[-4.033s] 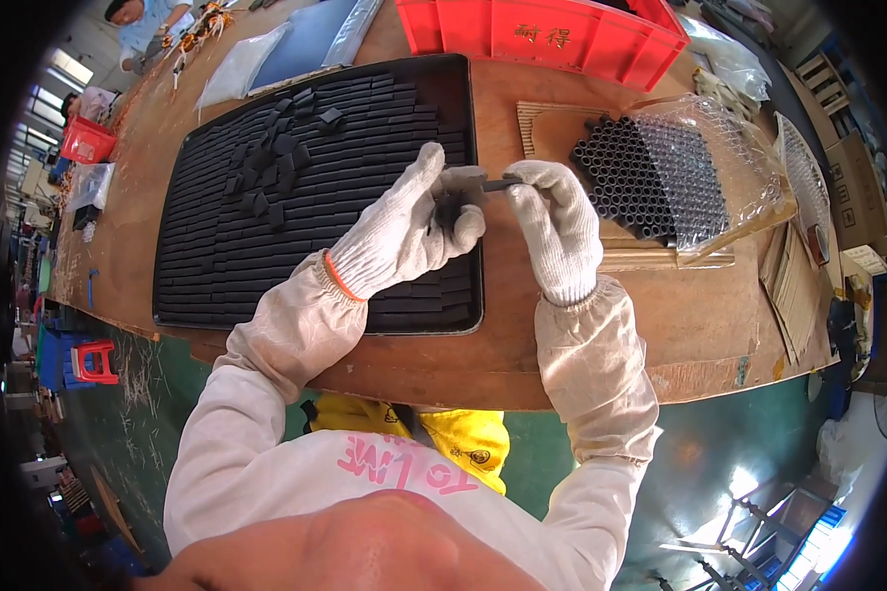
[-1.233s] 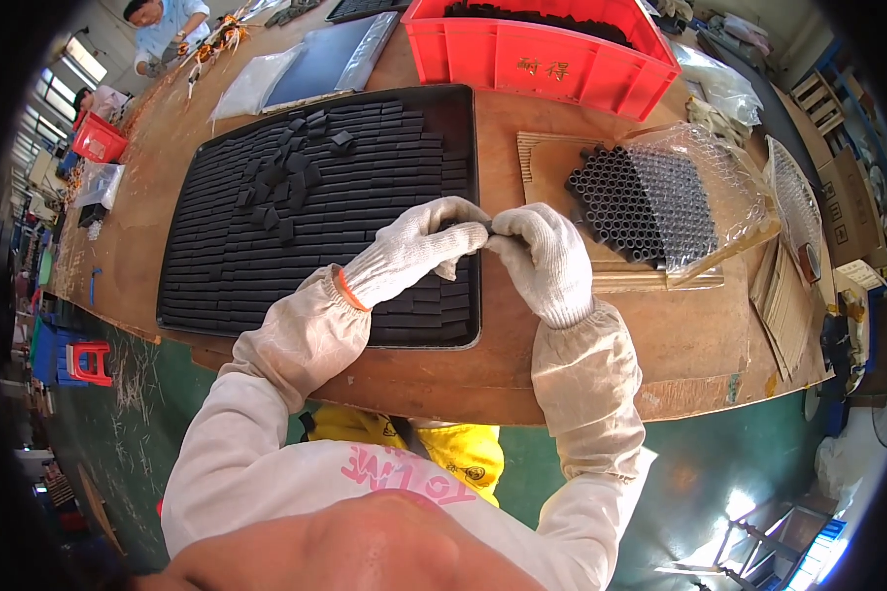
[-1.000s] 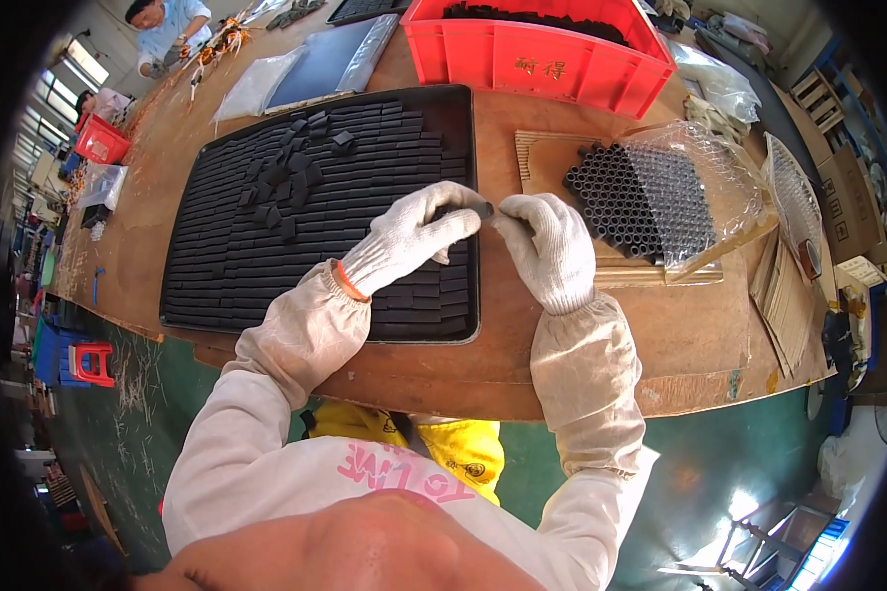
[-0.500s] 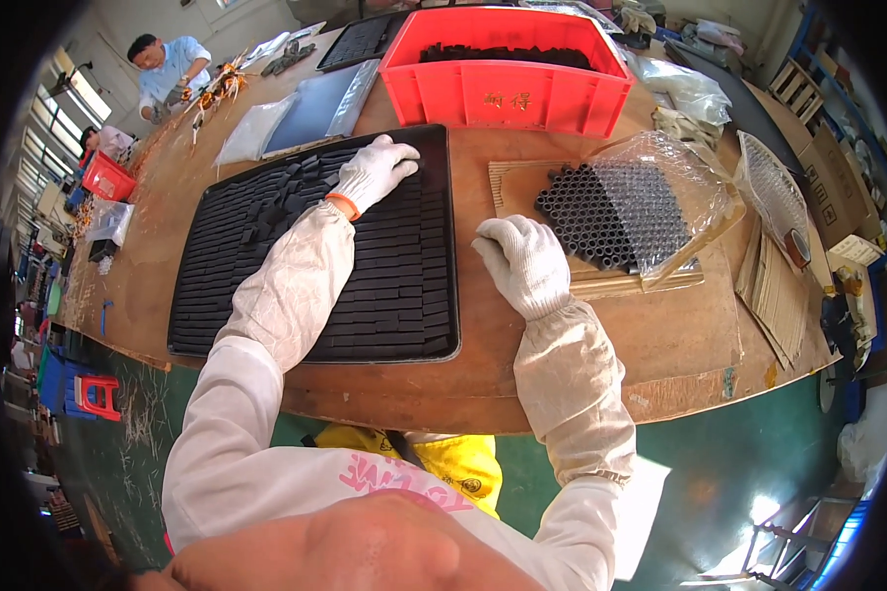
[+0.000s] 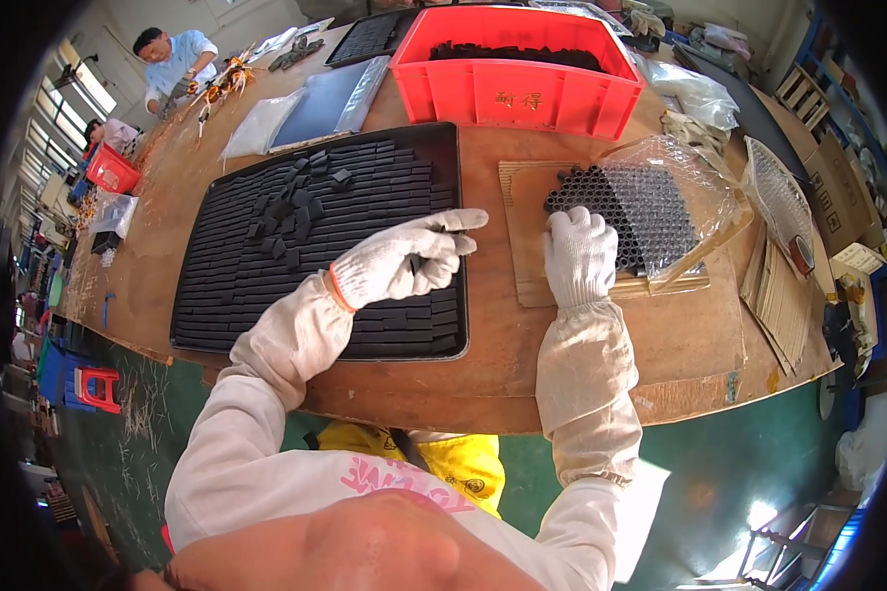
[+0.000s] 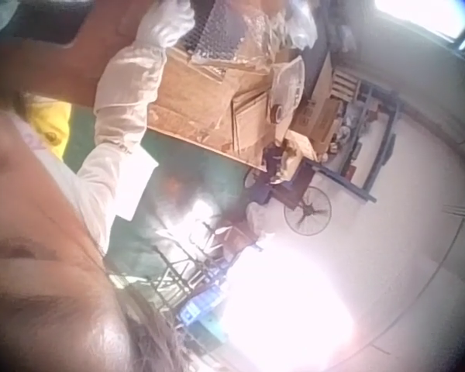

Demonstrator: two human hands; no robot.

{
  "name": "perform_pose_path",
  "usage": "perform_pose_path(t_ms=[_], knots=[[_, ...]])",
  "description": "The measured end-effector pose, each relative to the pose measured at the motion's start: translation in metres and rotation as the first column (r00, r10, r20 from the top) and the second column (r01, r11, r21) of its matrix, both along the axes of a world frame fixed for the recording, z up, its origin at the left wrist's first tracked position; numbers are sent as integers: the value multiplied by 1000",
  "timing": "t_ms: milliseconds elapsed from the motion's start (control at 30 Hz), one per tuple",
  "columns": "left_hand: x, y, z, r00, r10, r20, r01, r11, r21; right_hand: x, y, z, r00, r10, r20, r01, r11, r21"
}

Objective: The person assembles or inspects small black plastic components by hand at a workbench.

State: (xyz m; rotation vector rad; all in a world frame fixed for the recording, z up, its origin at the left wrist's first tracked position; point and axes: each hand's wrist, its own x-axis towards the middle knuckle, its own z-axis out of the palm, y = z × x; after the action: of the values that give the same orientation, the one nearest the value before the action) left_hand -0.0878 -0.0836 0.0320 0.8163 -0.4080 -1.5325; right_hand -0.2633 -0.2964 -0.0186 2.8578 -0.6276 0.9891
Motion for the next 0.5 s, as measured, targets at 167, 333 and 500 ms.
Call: perform_pose_path(t_ms=[167,333,500], knots=[[-5,0,-22,996,77,-43,-77,997,-13,-1,2,-1,998,-57,-16,58,997,45],[-5,8,-28,988,84,-129,-91,994,-53,1,9,1,994,-104,-11,104,995,2],[-10,9,-28,961,-79,-266,45,990,-133,1,5,-4,994,-111,-15,111,993,-29]])
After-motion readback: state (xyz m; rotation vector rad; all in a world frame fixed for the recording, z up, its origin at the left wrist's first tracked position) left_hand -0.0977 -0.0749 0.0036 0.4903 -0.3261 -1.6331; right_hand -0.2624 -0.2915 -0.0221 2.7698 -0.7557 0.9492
